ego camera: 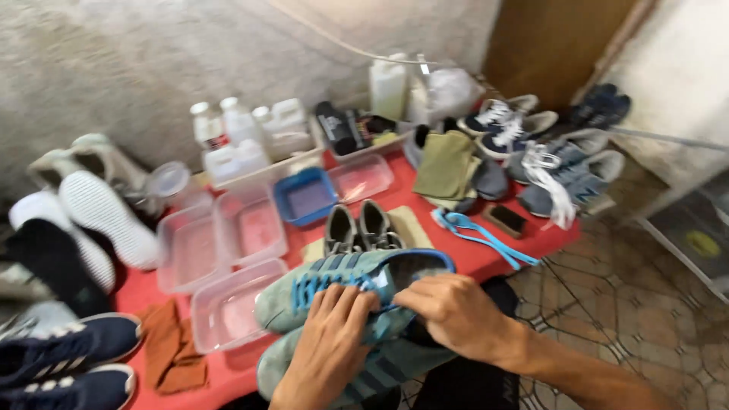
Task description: The person organizes several pairs of shoes on a red table, moving a pair of blue sneakers and a pair of white sneakers to a nearby shelf. They then focus on a pair of black canvas shoes, untying the laces and manipulating them by hand.
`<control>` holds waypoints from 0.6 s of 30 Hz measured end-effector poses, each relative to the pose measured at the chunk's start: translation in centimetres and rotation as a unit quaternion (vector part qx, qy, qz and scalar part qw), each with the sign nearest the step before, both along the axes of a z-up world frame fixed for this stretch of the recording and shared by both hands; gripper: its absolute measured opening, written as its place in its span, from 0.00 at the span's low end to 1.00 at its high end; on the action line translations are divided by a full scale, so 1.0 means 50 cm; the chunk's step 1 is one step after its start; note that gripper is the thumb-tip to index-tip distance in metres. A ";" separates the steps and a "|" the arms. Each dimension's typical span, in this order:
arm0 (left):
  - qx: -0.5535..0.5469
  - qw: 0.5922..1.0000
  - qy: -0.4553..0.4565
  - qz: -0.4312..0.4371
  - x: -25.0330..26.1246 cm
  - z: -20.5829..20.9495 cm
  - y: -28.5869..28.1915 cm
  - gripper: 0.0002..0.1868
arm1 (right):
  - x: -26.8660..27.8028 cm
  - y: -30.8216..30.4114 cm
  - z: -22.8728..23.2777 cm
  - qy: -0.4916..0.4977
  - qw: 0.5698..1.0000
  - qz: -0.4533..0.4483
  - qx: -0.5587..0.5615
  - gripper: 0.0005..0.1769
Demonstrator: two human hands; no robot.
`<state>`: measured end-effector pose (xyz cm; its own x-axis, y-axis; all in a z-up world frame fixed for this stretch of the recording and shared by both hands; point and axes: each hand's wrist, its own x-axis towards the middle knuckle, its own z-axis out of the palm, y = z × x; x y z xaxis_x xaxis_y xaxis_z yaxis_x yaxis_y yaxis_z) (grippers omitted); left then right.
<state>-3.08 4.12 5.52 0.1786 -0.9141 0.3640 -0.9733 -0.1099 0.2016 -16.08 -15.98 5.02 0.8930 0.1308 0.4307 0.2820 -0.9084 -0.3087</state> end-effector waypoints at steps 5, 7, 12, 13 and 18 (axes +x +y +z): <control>-0.093 0.995 -0.028 -0.029 -0.052 0.028 -0.113 0.45 | -0.113 -0.121 -0.055 -0.029 0.979 -0.201 0.001 0.27; -0.114 0.991 -0.065 -0.034 -0.065 0.025 -0.115 0.46 | -0.145 -0.172 -0.066 -0.041 0.965 -0.259 -0.013 0.28; -0.136 0.989 0.049 -0.039 -0.056 -0.037 -0.073 0.34 | -0.180 -0.320 -0.085 -0.017 0.885 -0.464 -0.041 0.09; -0.137 0.989 0.049 -0.038 -0.050 -0.056 -0.057 0.34 | -0.176 -0.351 -0.093 -0.017 0.885 -0.464 -0.042 0.09; -0.111 0.979 0.144 0.092 -0.020 -0.172 0.044 0.33 | -0.140 -0.502 -0.122 -0.062 0.851 -0.519 -0.052 0.03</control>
